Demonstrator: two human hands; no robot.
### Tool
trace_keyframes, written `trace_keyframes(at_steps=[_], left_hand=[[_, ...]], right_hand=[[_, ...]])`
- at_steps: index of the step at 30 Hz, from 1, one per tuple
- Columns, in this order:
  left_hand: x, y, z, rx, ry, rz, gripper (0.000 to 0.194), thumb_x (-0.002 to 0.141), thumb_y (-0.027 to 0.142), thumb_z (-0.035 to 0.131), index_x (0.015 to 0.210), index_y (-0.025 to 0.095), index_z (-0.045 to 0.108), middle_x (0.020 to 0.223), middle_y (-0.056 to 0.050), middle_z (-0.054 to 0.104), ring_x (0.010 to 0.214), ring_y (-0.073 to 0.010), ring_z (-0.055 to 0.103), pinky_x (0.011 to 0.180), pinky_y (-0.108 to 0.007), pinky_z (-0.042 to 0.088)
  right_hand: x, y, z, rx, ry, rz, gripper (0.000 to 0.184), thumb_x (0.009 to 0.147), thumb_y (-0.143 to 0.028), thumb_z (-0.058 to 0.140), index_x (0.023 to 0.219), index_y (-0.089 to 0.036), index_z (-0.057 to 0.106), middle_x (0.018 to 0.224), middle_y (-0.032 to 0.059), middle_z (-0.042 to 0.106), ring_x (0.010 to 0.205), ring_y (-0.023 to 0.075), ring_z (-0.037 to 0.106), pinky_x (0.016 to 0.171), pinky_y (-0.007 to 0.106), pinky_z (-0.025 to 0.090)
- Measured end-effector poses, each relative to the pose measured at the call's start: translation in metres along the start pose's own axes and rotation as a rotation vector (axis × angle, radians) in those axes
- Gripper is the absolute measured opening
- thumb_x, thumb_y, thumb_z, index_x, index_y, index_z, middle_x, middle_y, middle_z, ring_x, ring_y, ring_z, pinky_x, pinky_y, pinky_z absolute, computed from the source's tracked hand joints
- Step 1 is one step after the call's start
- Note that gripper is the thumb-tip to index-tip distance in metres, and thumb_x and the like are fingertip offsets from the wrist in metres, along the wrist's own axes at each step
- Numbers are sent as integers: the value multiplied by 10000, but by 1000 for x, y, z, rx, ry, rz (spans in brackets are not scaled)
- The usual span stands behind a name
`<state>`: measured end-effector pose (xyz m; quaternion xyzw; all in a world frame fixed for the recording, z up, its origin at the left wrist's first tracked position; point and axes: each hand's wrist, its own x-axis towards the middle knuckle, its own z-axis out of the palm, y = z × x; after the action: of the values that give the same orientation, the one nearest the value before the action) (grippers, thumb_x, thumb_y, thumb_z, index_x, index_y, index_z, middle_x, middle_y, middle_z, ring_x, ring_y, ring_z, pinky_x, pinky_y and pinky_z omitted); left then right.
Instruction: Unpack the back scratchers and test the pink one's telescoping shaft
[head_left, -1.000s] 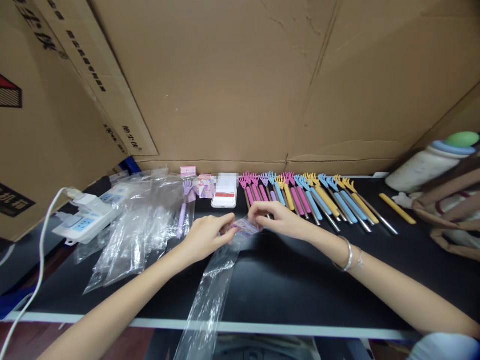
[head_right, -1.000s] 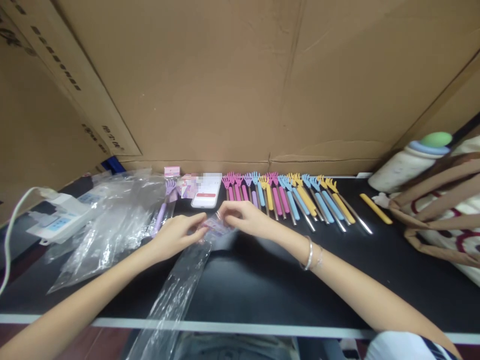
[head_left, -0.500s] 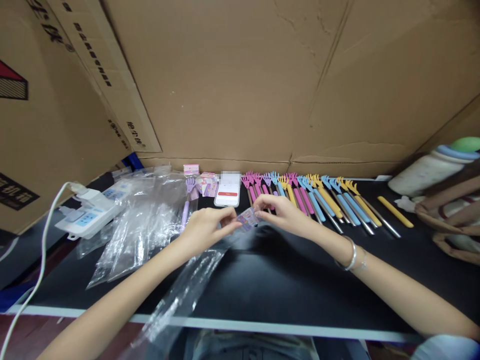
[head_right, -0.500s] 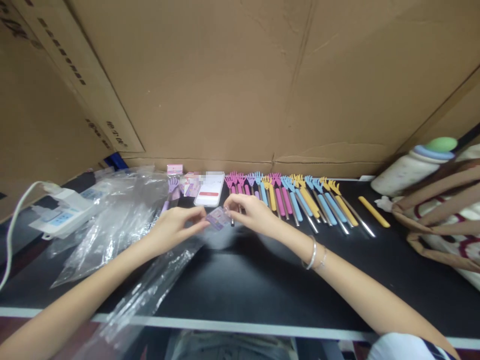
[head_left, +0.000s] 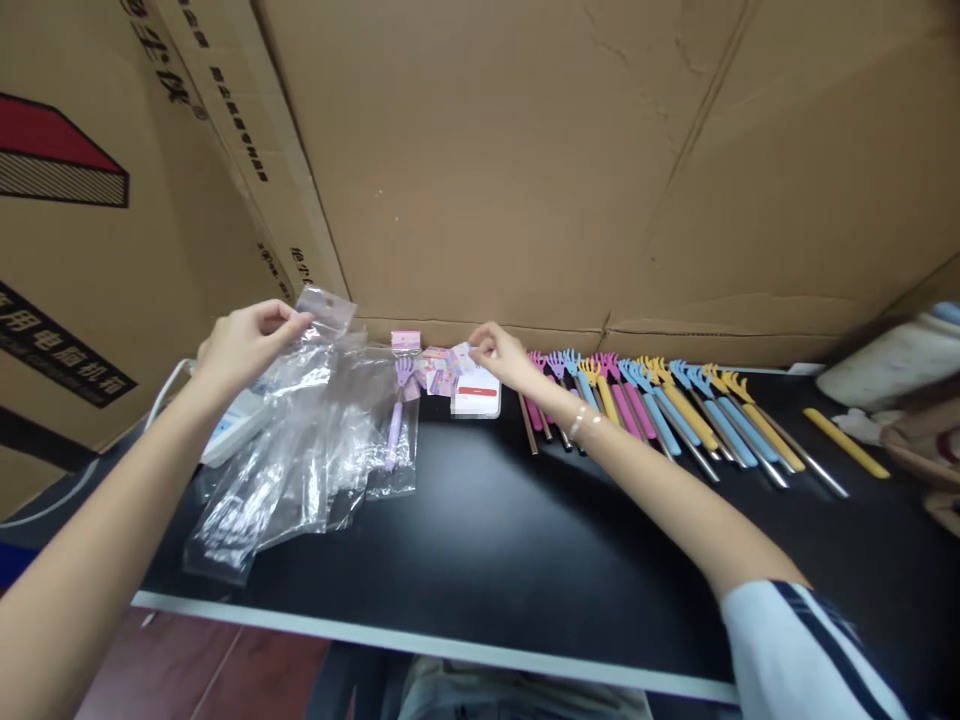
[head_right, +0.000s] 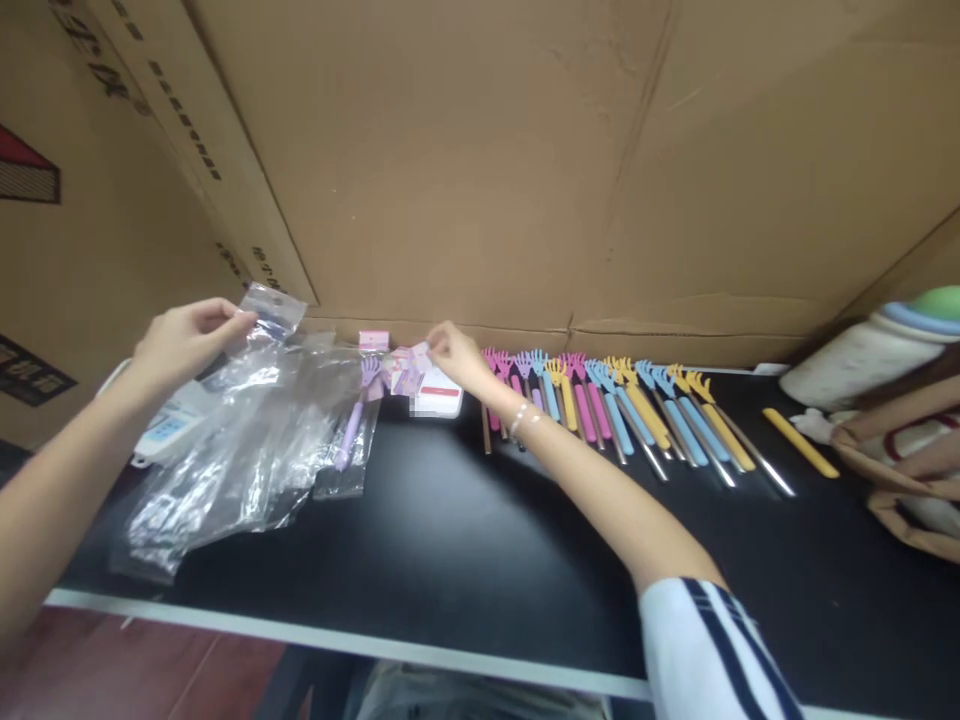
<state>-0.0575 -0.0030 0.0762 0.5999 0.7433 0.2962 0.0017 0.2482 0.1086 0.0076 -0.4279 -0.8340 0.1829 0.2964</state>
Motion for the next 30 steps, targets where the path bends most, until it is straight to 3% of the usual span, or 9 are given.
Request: trace_keyframes(at_steps=[3, 6, 9, 15, 18, 21, 24, 28, 30], left_hand=[[18, -18, 9, 140, 100, -186, 523, 749, 671, 447, 971, 226, 610, 716, 71, 617, 1109, -285, 494, 890, -424, 332], [20, -30, 16, 178, 113, -64, 623, 777, 672, 421, 1154, 187, 524, 895, 36, 638, 1198, -328, 413, 907, -457, 341], [11, -34, 19, 220, 117, 104, 634, 836, 636, 355, 1255, 167, 438, 1103, -15, 593, 1250, -353, 335, 919, -473, 365], [-23, -17, 37, 236, -181, 466, 379, 877, 449, 416, 1166, 232, 531, 1153, -53, 587, 1099, -280, 478, 892, -411, 409], [-39, -12, 49, 246, -354, 608, 351, 878, 431, 403, 1162, 281, 543, 1090, -52, 614, 1030, -246, 530, 858, -367, 419], [-46, -15, 54, 280, -454, 602, 331, 876, 440, 389, 1111, 299, 574, 1038, -53, 631, 990, -236, 557, 841, -350, 425], [-45, -26, 55, 268, -454, 514, 350, 854, 463, 419, 1128, 292, 553, 1073, -62, 631, 976, -244, 576, 851, -362, 428], [-41, -34, 59, 167, -487, 408, 405, 839, 453, 440, 1198, 273, 491, 1093, -59, 646, 955, -247, 598, 855, -375, 439], [-43, -26, 61, 130, -418, 388, 398, 839, 469, 435, 1161, 253, 525, 1110, -69, 640, 996, -258, 583, 890, -393, 427]], right_hand=[[25, -8, 31, -103, 27, 40, 150, 846, -193, 463, 980, -144, 507, 831, 87, 622, 810, 202, 558, 695, 329, 420], [25, -18, 48, -209, 35, -34, 174, 858, -173, 453, 1004, -111, 524, 963, 170, 600, 984, 276, 493, 779, 405, 388], [2, -28, 56, -262, -38, -250, 202, 862, -127, 444, 1043, -122, 534, 1094, 158, 568, 1073, 262, 433, 867, 401, 345], [-46, -45, 74, -487, -137, -826, 239, 954, -166, 316, 1033, -178, 542, 1039, 70, 574, 978, 192, 440, 833, 337, 325], [-48, -50, 82, -575, -101, -901, 262, 971, -204, 289, 974, -178, 549, 946, 56, 582, 928, 182, 442, 764, 318, 324], [-42, -52, 79, -599, -75, -947, 300, 977, -185, 258, 934, -181, 555, 866, 45, 586, 904, 179, 443, 685, 305, 312], [-38, -51, 65, -601, -3, -970, 308, 977, -165, 248, 934, -186, 552, 846, 38, 585, 867, 168, 450, 622, 292, 291], [-34, -52, 35, -571, 152, -852, 303, 973, -162, 254, 929, -197, 552, 864, 36, 595, 839, 152, 476, 587, 277, 292], [-34, -53, 20, -518, 214, -776, 306, 970, -161, 257, 913, -198, 556, 901, 37, 602, 834, 140, 496, 591, 263, 313]])
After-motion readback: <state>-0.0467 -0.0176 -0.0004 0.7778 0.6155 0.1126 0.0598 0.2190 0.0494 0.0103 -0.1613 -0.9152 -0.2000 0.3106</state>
